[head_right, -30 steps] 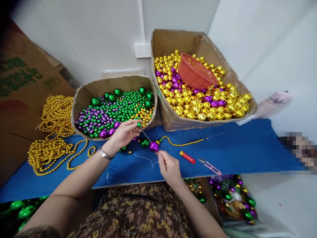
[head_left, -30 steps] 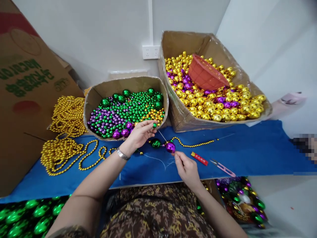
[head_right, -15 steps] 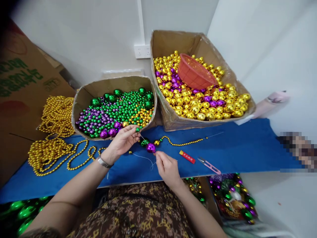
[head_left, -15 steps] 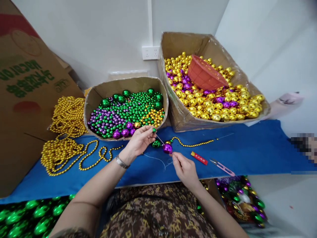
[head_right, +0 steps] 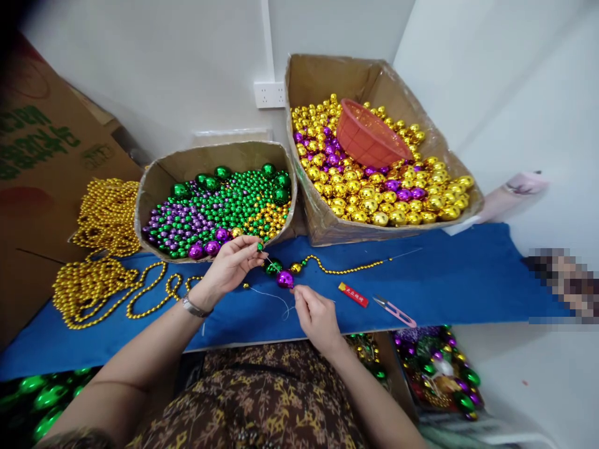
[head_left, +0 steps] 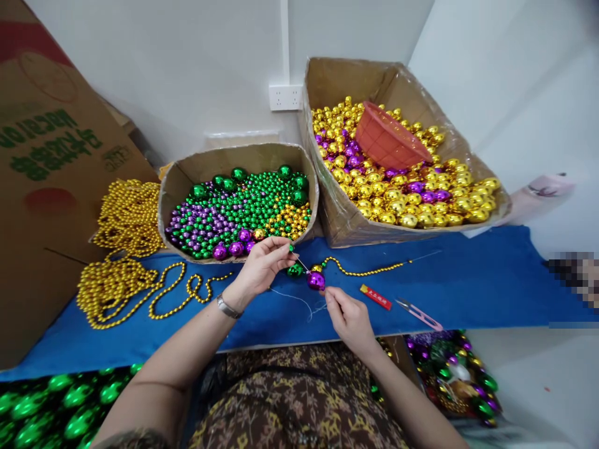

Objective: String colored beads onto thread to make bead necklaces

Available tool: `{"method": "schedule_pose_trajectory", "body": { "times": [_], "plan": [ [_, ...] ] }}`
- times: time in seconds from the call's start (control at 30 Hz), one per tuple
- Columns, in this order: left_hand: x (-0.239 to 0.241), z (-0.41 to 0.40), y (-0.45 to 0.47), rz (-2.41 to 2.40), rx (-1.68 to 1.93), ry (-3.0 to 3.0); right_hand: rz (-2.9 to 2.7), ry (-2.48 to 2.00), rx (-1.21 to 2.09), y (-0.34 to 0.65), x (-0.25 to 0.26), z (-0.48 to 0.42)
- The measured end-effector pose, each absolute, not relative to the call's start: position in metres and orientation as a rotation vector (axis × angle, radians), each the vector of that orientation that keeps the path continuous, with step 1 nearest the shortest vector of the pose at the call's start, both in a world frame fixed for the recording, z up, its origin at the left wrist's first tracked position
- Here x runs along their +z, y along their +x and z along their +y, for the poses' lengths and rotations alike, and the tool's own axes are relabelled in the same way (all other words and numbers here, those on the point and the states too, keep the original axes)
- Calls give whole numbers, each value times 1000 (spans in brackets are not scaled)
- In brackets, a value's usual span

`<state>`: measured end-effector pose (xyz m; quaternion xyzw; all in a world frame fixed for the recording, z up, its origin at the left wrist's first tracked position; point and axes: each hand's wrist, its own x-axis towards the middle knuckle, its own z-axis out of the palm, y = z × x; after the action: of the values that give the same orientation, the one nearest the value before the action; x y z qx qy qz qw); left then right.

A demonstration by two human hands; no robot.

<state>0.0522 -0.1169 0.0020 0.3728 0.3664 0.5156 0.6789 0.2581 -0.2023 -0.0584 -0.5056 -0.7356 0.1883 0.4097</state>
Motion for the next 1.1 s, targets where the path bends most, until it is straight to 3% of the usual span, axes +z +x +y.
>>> {"method": "schedule_pose_trajectory", "body": {
  "times": [0.2,0.67,0.8,0.9,1.0,1.1],
  "plan": [
    [-5,-126,61,896,1176,963,-1853,-1268,306,255,-67,-200],
    [-9,-135,54,922,982,1392,-1802,-1308,633,253,-70,-197],
    [7,-103,23,1289,1022,2033,-1764,-1319,627,256,-70,-197],
    [12,-70,-1,1516,727,2438,-1761,-1322,618,256,-71,-197],
    [9,-50,-13,1645,445,2505,-1757,-1302,623,255,-72,-197],
    [7,-49,-12,1680,614,2392,-1759,-1292,608,254,-72,-197]
  ]
}}
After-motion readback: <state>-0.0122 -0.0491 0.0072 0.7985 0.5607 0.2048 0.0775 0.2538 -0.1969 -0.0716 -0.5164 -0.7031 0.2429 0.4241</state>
